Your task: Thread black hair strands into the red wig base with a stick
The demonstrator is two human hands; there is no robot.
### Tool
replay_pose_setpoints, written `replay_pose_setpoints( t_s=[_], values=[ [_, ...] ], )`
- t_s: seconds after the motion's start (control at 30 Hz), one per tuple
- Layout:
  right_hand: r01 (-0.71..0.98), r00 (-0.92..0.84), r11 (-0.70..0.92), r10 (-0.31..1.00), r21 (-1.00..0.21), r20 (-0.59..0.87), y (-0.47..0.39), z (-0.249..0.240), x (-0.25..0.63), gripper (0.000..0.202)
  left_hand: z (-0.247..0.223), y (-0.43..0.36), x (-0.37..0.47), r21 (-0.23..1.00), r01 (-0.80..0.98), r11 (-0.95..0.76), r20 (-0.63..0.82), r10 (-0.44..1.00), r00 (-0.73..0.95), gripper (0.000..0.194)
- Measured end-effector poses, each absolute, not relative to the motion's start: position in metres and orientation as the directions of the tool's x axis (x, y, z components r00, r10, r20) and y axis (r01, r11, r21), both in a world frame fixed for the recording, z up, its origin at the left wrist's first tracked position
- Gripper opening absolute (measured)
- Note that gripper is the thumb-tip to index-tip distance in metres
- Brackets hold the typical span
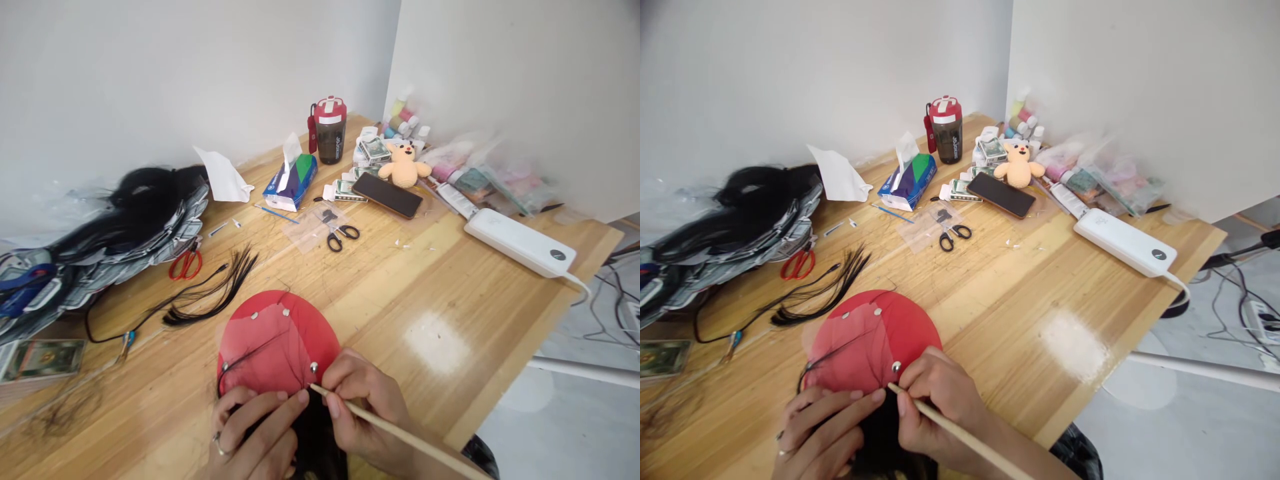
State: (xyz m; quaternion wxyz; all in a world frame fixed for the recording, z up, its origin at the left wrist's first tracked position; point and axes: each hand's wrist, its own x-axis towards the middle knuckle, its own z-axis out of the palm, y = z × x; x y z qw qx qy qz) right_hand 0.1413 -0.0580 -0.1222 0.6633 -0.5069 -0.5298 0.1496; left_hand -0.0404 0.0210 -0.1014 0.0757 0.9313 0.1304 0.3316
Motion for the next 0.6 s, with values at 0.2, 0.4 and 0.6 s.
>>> replay_pose_setpoints(
  t_s=[0.2, 0.4, 0.6],
  values=[
    [0.334, 0.393, 0.448, 0.733, -0.829, 0.555, -0.0582, -0.1222, 0.1411, 0.029, -0.0969, 0.0197, -0.0392, 0.229, 0.218, -0.949, 0.576, 0.313, 0.755, 0.040],
    [0.316, 0.389, 0.438, 0.750, -0.842, 0.536, -0.0577, -0.1211, 0.1419, 0.030, -0.0990, 0.0184, -0.0428, 0.241, 0.216, -0.946, 0.546, 0.316, 0.776, 0.041],
    [0.291, 0.379, 0.442, 0.761, -0.848, 0.527, -0.0605, -0.1199, 0.1428, 0.030, -0.0999, 0.0169, -0.0465, 0.259, 0.199, -0.945, 0.546, 0.313, 0.777, 0.037]
  ],
)
